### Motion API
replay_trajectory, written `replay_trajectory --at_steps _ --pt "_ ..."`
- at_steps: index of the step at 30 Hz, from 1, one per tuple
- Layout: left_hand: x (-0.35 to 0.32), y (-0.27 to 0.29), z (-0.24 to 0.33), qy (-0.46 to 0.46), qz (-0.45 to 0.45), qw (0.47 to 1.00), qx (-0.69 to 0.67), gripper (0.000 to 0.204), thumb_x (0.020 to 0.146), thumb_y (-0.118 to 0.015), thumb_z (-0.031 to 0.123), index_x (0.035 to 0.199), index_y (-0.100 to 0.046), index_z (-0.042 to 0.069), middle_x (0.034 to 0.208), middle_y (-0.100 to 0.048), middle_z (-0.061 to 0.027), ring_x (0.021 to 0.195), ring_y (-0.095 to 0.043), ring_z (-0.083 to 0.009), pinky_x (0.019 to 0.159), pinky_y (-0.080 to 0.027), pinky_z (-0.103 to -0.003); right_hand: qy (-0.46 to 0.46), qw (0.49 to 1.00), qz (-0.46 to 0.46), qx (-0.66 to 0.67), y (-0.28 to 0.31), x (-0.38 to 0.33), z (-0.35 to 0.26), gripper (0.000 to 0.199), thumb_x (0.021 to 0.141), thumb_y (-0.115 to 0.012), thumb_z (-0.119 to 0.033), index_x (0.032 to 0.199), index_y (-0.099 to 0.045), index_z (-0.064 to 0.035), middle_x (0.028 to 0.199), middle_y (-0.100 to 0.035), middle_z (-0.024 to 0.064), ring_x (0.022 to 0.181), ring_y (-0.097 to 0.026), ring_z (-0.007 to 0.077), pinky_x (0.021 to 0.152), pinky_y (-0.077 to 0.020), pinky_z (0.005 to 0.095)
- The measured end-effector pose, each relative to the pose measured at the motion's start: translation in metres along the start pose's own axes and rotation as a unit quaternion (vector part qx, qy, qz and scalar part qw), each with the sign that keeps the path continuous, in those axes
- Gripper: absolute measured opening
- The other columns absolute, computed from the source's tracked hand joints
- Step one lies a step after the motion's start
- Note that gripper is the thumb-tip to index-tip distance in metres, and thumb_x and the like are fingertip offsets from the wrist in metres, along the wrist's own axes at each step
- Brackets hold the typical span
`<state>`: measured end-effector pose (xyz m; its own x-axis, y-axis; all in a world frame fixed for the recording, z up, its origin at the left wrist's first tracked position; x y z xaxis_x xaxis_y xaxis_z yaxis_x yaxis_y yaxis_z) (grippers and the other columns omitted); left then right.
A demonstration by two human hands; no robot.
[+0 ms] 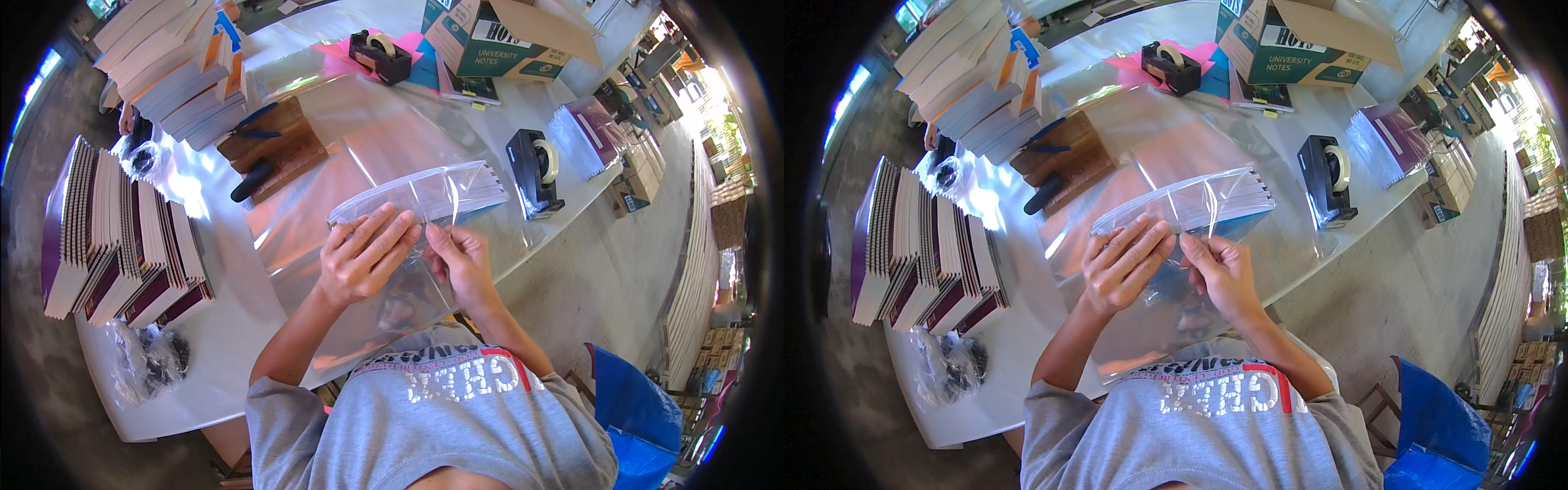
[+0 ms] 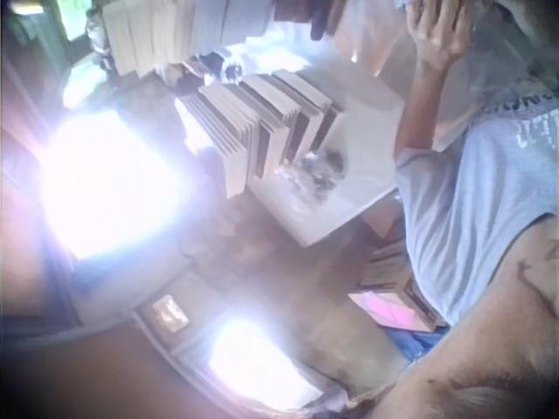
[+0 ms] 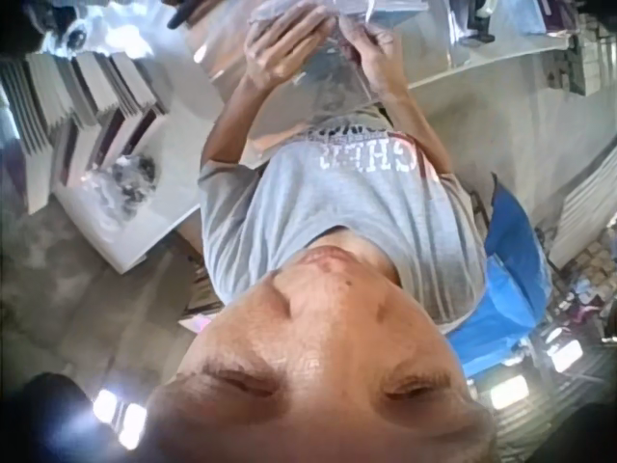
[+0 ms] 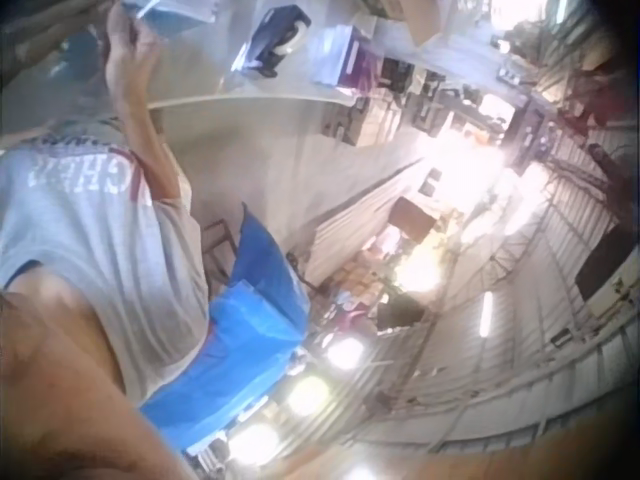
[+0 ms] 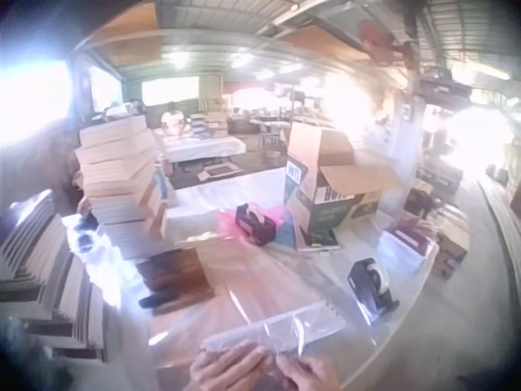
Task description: The person places a stack of notebooks into a clear plastic sleeve, folds the plastic over, and secures it with tape using a dispenser.
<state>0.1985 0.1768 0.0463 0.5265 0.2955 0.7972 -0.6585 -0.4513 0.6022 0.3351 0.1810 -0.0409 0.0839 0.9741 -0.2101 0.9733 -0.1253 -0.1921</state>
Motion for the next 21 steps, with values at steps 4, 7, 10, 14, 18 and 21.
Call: replay_trajectory --at_steps 4,7,10,14,18,21 --pt "-0.006 0.001 -0.009 0.074 -0.013 0.997 0.002 0.032 0.069 -0.073 0.015 0.100 -0.068 0.007 0.107 -0.066 -0.0075 0.101 -0.063 -0.0232 0.078 -0.046 -0.033 0.033 0.994 0.026 -0.101 0.002 -0.001 0.006 0.033 0.087 -0.064 -0.031 0.072 -0.065 -0.0014 0.053 -0.055 -0.0004 0.047 -0.044 0.0039 0.044 -0.0337 0.0215" --pt "0.008 0.002 -0.024 0.190 -0.104 0.976 -0.002 0.043 0.067 -0.076 0.021 0.106 -0.066 0.005 0.117 -0.062 -0.0079 0.111 -0.057 -0.0233 0.089 -0.040 -0.035 0.111 0.983 0.065 -0.129 0.005 0.008 0.008 0.028 0.086 -0.066 -0.026 0.074 -0.066 -0.0006 0.054 -0.058 0.0020 0.050 -0.048 0.0040 0.045 -0.0367 0.0226" --pt "0.017 0.003 -0.017 0.251 -0.164 0.952 -0.064 0.046 0.065 -0.079 0.026 0.106 -0.067 0.008 0.125 -0.057 -0.0075 0.118 -0.051 -0.0229 0.094 -0.035 -0.039 0.138 0.975 0.083 -0.156 0.004 0.013 0.004 0.024 0.086 -0.065 -0.022 0.075 -0.067 -0.0012 0.056 -0.059 0.0027 0.052 -0.049 0.0044 0.048 -0.0390 0.0226" --pt "0.008 -0.002 -0.009 0.239 -0.089 0.967 0.029 0.039 0.069 -0.077 0.025 0.105 -0.068 0.013 0.115 -0.063 -0.0016 0.111 -0.056 -0.0174 0.096 -0.032 -0.040 0.141 0.975 0.033 -0.172 0.005 0.012 -0.005 0.017 0.086 -0.064 -0.018 0.085 -0.069 -0.0016 0.065 -0.064 0.0055 0.059 -0.056 0.0067 0.056 -0.0443 0.0237" --pt "0.000 -0.007 -0.003 0.238 -0.043 0.965 0.107 0.031 0.073 -0.075 0.021 0.104 -0.068 0.017 0.105 -0.068 0.0032 0.105 -0.060 -0.0132 0.104 -0.020 -0.040 0.138 0.919 -0.210 -0.304 0.038 0.011 -0.032 0.014 0.086 -0.063 -0.013 0.091 -0.068 -0.0013 0.072 -0.066 0.0041 0.065 -0.059 0.0085 0.062 -0.0473 0.0243" --pt "-0.008 -0.015 0.005 0.251 -0.042 0.954 0.159 0.031 0.075 -0.074 0.023 0.105 -0.066 0.018 0.112 -0.065 0.0050 0.108 -0.058 -0.0130 0.106 -0.010 -0.043 0.199 0.946 0.140 -0.214 0.187 0.035 -0.057 0.017 0.086 -0.063 -0.019 0.097 -0.067 -0.0064 0.085 -0.067 0.0005 0.071 -0.059 0.0098 0.063 -0.0478 0.0270"
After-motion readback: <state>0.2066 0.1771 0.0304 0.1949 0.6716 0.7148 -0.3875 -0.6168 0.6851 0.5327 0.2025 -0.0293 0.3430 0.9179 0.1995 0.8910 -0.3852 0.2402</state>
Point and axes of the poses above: each hand's wrist, its own x-axis towards the middle knuckle, its own y-axis out of the back of the hand, z = x × y, the point moved 8 cm from there along x, towards the middle knuckle
